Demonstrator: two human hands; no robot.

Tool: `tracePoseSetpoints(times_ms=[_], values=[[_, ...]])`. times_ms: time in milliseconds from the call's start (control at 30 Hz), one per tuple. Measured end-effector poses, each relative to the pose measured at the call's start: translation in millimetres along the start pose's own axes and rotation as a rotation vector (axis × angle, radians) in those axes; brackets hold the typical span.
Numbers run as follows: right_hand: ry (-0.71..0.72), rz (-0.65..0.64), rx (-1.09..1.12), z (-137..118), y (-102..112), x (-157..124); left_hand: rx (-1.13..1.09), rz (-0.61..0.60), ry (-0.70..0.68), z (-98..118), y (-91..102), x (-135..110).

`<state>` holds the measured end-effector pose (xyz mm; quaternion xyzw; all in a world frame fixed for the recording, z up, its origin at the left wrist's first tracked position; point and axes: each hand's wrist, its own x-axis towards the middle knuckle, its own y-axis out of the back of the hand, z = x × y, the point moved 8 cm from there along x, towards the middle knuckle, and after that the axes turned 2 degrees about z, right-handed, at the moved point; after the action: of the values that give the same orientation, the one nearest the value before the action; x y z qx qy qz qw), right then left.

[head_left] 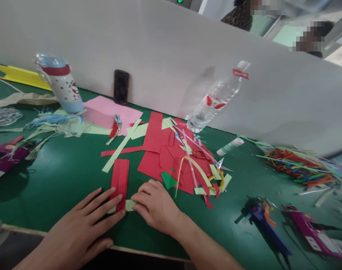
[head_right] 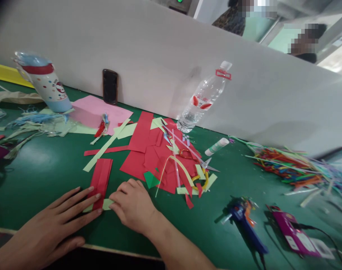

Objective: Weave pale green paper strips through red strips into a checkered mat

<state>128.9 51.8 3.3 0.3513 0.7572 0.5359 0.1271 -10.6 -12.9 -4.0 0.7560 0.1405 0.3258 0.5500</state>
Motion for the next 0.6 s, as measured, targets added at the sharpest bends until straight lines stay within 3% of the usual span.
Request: tracePoseSetpoints(times_ms=[333,600], values=[[0.01,0.002,0.045,1.9,-1.0,-0.5,-0.059,-0.024,0.1,-3.9,-2.1,-6.4],[0.01,0.002,0.029,1.8,0.1,-0.9,-0.135,-0.009,0.096,-5.3,-0.7,-4.7]])
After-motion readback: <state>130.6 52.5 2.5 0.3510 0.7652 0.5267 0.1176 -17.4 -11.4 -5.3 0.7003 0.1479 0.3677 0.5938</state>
